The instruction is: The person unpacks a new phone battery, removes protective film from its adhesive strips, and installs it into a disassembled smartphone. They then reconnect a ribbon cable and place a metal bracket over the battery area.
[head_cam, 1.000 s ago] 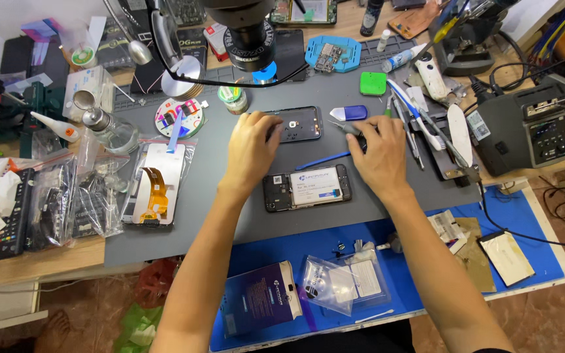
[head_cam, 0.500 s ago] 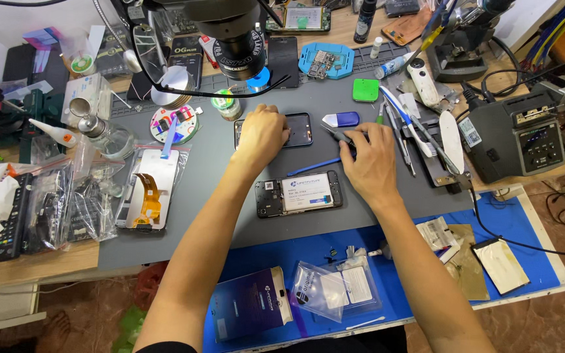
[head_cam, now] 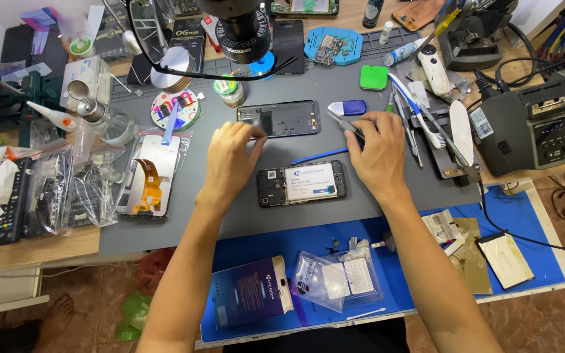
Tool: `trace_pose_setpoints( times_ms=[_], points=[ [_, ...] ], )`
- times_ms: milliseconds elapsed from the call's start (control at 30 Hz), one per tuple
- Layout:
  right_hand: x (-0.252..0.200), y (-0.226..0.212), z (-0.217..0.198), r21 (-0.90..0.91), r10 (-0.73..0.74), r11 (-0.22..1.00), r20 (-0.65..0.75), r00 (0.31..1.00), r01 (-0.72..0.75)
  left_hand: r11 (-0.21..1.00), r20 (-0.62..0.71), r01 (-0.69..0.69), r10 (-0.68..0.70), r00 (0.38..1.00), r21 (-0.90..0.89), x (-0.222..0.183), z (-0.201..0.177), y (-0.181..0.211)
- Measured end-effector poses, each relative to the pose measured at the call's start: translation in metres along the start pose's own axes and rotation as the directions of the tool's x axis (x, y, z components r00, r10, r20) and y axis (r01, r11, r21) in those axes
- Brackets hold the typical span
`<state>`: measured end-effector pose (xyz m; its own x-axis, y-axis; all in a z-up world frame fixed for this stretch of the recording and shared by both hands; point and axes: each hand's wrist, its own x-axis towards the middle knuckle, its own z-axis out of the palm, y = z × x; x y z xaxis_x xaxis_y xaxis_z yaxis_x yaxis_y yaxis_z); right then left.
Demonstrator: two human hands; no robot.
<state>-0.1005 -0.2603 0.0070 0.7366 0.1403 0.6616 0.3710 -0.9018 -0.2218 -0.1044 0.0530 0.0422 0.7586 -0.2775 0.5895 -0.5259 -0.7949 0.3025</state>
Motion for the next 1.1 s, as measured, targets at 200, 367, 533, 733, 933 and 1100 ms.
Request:
trace_pose_setpoints(
  times_ms=[200,367,533,733,933,1100],
  points=[
    [0.004,-0.016,-0.012,0.114,-0.076,0.990,-0.042,0.996,0.080,0.992,0.037,-0.015,0.010,0.999,0.123,-0.050,-0.015,-0.003],
    [0.002,-0.013,-0.009,0.128,-0.071,0.989,-0.064,0.995,0.079,0.998,0.003,-0.022,0.022,1.000,-0.063,-0.012,-0.005,-0.002],
    [0.005,-0.011,-0.011,0.129,-0.068,0.989,-0.085,0.994,0.079,0.998,0.088,0.027,-0.022,0.996,-0.050,0.041,0.063,-0.009],
    [0.004,-0.007,-0.011,0.156,-0.015,0.987,-0.115,0.993,0.033,0.975,0.252,-0.004,-0.053,0.966,0.223,0.062,0.107,-0.011],
    [0.009,-0.010,-0.014,0.186,-0.040,0.981,-0.130,0.991,0.064,0.972,0.274,0.008,-0.074,0.959,0.235,0.066,0.112,-0.012],
    [0.009,-0.007,-0.016,0.199,-0.066,0.975,-0.171,0.983,0.100,0.736,0.352,0.517,-0.388,0.852,-0.438,0.062,0.060,0.021]
  ],
)
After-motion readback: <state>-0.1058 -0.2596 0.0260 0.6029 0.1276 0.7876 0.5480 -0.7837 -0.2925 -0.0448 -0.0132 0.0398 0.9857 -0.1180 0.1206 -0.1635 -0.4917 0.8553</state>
